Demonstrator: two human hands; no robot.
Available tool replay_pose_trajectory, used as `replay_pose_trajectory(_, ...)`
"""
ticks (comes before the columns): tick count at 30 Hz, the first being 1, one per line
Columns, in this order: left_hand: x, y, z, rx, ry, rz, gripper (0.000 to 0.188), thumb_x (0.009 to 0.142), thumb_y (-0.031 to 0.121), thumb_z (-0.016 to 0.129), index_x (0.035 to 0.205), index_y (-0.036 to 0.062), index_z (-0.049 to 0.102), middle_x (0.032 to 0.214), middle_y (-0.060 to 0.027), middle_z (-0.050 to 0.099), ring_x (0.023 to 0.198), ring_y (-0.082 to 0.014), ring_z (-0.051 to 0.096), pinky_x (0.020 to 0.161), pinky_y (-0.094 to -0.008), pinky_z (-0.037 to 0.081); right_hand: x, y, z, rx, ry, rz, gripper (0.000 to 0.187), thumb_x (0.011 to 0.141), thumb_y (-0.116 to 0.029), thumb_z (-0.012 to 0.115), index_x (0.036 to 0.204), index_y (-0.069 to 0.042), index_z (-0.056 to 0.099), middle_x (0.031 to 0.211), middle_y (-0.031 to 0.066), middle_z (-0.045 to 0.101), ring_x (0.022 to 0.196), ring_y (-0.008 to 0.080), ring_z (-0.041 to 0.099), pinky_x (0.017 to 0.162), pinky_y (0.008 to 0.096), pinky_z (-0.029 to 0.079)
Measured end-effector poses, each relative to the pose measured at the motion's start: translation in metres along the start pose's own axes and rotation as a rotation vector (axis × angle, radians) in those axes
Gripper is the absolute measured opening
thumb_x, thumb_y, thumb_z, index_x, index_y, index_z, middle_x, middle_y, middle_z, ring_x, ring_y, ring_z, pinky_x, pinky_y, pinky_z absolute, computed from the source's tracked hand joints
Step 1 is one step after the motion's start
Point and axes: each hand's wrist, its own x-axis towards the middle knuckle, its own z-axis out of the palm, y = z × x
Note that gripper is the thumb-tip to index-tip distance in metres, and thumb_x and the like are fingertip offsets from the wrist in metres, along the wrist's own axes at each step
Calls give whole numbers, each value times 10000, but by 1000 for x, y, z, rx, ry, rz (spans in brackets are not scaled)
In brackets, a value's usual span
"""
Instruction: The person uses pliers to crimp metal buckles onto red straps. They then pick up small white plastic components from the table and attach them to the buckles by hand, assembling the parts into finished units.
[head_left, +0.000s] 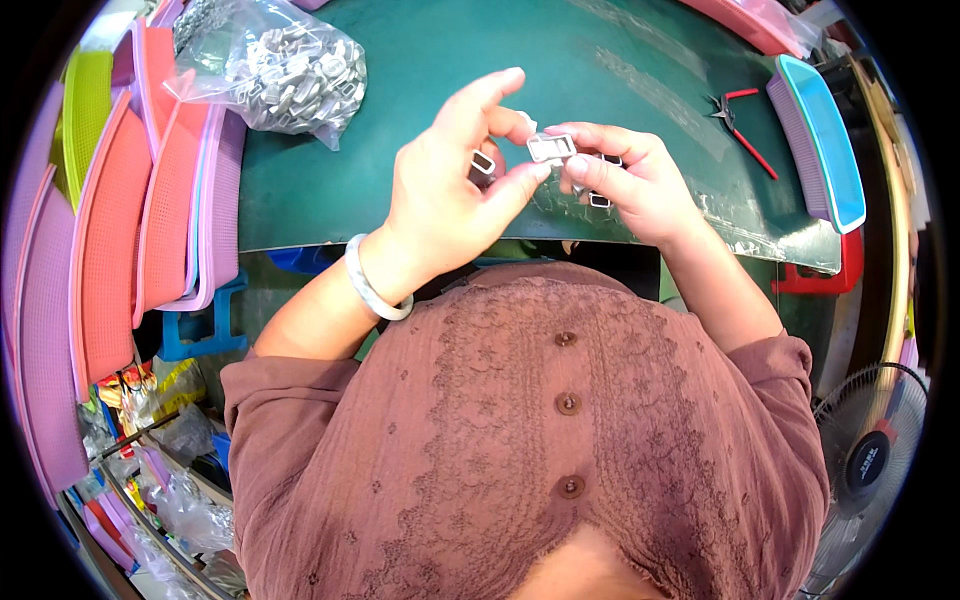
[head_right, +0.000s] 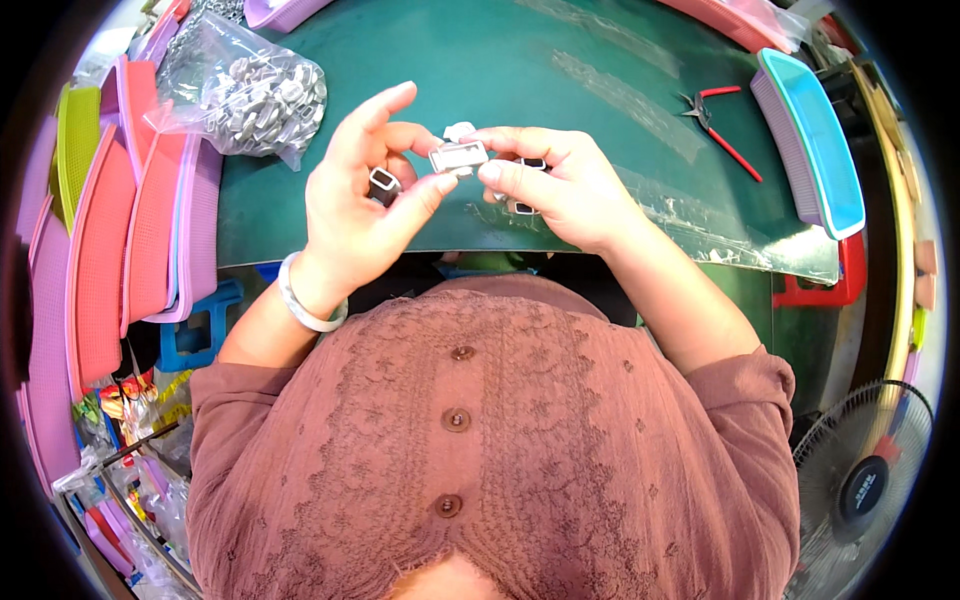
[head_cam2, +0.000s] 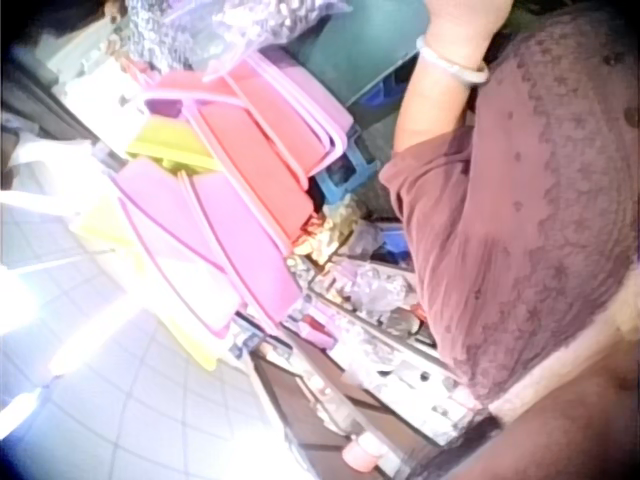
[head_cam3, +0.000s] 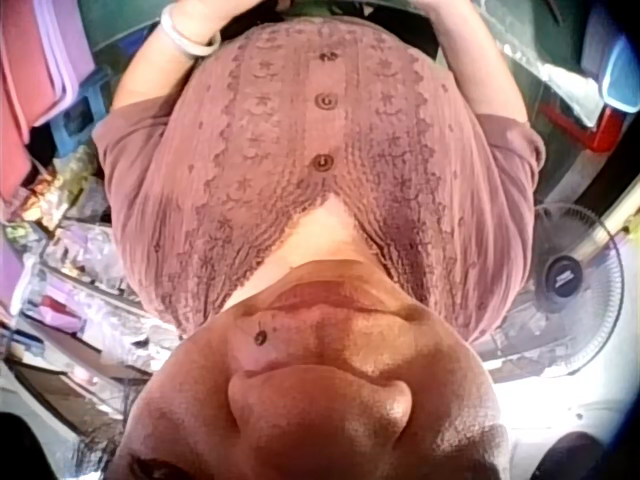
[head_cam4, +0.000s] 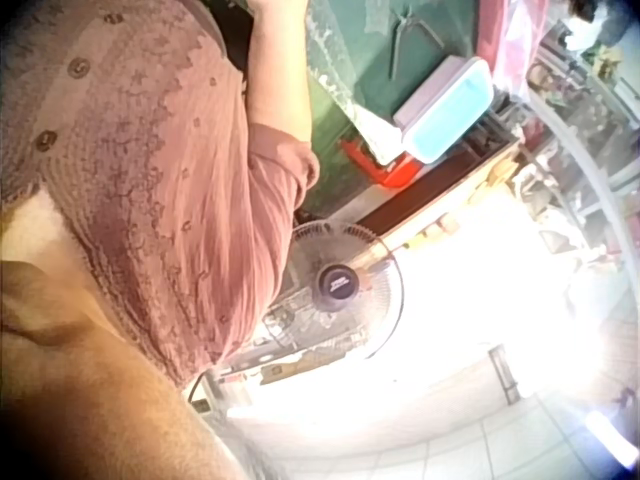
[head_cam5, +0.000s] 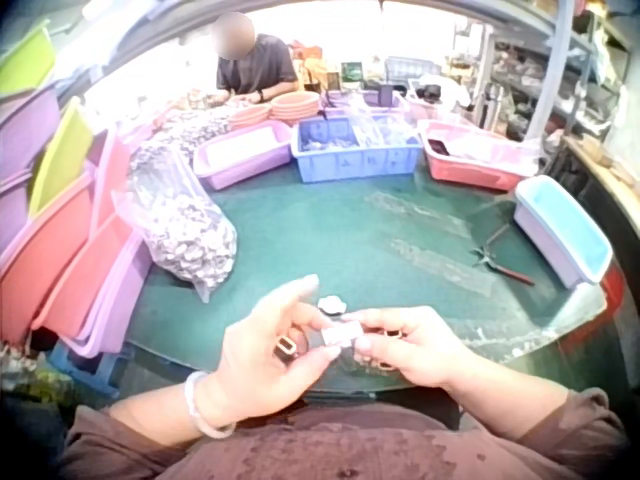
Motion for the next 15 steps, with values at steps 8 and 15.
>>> replay_pose_trajectory(8,4,0,1,-179,-21,-186,568,709,-6,670,1214,-15,412,843,-34,560,626,-34,469,580,-160,381,-1,2,3,116,19,124,309,827,-158,607,1083,13,582,849,13,603,707,58,525,648,200,434)
replay_pose_trajectory(15,1,-3,4,-151,9,-144,536,668,30,684,1162,47,478,799,-8,577,538,-40,460,493,-181,405,-2,1,2,73,9,74,303,823,-144,609,1084,7,584,870,19,606,709,62,522,650,203,437)
